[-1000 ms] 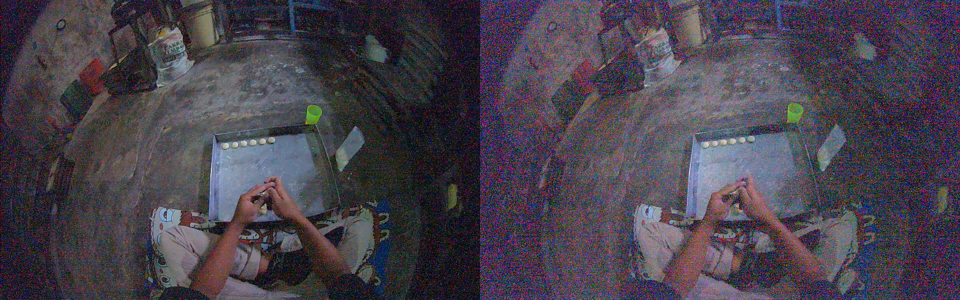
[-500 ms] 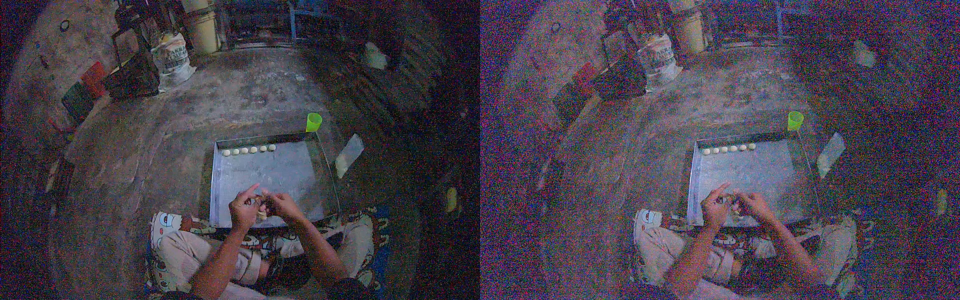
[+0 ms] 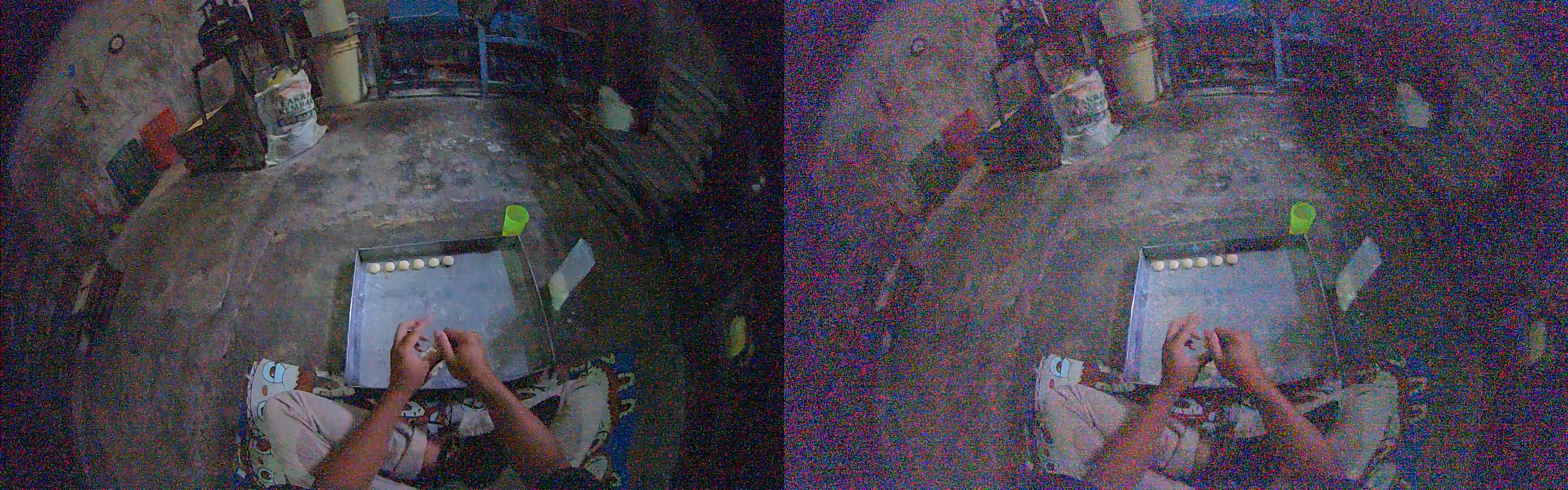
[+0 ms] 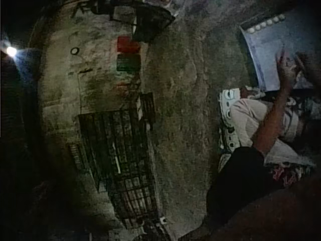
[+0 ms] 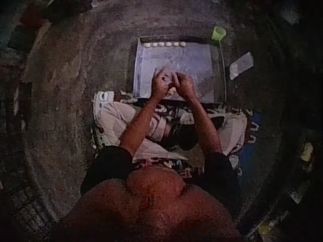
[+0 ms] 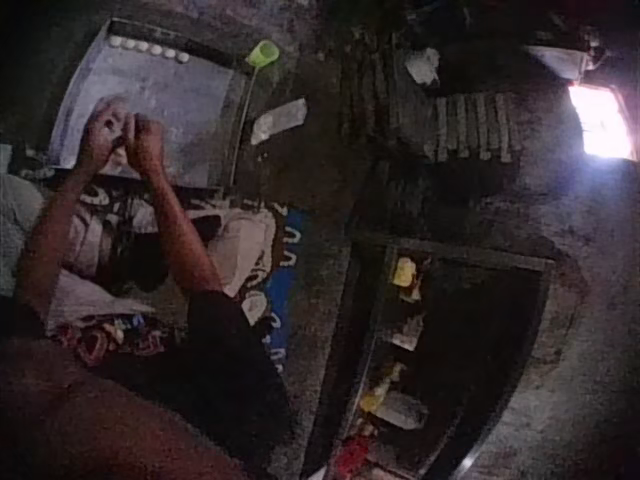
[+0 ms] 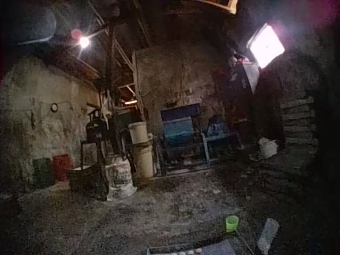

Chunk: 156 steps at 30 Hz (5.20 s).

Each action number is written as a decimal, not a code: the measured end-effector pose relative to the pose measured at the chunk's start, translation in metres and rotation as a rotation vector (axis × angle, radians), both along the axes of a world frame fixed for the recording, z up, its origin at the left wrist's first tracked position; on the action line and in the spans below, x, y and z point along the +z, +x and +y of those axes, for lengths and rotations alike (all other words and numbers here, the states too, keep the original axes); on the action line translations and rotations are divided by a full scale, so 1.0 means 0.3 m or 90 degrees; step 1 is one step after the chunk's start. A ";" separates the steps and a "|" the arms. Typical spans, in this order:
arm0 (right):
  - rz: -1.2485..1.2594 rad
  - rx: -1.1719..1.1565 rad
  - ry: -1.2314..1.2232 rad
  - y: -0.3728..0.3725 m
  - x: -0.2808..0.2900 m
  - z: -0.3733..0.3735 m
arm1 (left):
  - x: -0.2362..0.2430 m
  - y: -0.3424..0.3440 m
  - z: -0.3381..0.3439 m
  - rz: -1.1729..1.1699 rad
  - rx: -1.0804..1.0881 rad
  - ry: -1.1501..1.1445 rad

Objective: The person picks up a piece of dough, rolls it between their palms to form a ball, and places it on a metal tray.

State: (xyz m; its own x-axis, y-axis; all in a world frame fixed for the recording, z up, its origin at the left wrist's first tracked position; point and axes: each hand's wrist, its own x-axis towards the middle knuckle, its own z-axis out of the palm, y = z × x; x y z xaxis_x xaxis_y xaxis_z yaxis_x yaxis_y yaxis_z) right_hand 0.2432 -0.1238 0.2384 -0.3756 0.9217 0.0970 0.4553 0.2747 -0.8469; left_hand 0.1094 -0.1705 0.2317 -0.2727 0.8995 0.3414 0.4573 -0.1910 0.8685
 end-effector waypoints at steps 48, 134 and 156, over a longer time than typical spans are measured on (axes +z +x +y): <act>0.074 0.011 -0.412 0.077 -0.364 0.192 | -0.370 0.090 0.150 0.098 0.043 0.017; 0.411 0.044 -0.363 -0.018 -0.420 0.169 | -0.412 -0.025 0.171 -0.245 -0.143 -0.061; 0.567 0.128 -0.638 -0.028 -0.432 0.174 | -0.368 0.033 0.160 -0.563 -0.001 -0.061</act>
